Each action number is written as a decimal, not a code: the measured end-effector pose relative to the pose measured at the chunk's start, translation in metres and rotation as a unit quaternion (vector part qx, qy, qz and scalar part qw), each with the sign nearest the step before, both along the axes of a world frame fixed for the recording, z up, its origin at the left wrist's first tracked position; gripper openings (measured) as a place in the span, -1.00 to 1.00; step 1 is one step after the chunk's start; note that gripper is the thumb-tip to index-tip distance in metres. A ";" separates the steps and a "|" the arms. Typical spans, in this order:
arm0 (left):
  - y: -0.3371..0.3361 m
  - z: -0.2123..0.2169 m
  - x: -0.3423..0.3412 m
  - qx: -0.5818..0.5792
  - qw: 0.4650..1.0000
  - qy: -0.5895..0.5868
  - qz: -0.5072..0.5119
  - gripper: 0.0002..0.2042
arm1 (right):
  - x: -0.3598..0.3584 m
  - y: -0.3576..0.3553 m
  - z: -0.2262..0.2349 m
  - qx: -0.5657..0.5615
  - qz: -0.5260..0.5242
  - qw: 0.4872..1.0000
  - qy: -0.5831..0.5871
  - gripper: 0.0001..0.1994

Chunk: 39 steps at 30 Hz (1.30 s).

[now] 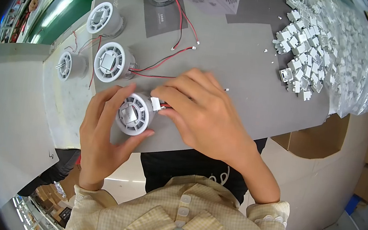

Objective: The person assembles plastic connectors onto the wiring of circular electronic modules by hand at a factory workstation.

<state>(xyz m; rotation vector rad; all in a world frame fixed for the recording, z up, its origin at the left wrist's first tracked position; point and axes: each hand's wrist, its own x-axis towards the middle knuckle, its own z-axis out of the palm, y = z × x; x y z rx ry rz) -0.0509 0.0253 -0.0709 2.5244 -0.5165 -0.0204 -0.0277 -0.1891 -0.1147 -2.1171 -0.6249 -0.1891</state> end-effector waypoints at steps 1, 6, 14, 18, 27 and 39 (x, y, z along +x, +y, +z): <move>0.000 0.000 0.000 0.003 1.000 -0.008 -0.007 -0.24 | 0.000 -0.001 -0.002 0.024 0.016 1.000 0.004 -0.71; 0.007 -0.010 0.002 -0.104 0.993 0.048 0.001 -0.34 | -0.003 0.003 -0.008 0.066 0.036 0.997 0.006 -0.69; 0.011 -0.010 0.005 -0.108 0.993 0.002 -0.048 -0.35 | -0.008 0.007 0.000 0.028 0.033 0.999 -0.004 -0.65; 0.007 -0.004 0.000 -0.102 0.993 0.001 -0.053 -0.36 | -0.009 0.002 0.008 -0.060 0.047 0.996 -0.054 -0.61; 0.045 0.068 0.029 -0.142 0.984 -0.072 0.079 -0.37 | -0.025 -0.028 0.061 -0.122 -0.095 0.969 -0.190 -0.51; 0.271 -0.009 0.275 0.085 0.940 -0.095 0.315 -0.36 | -0.004 -0.118 0.036 -0.201 -0.302 0.923 -0.130 -0.66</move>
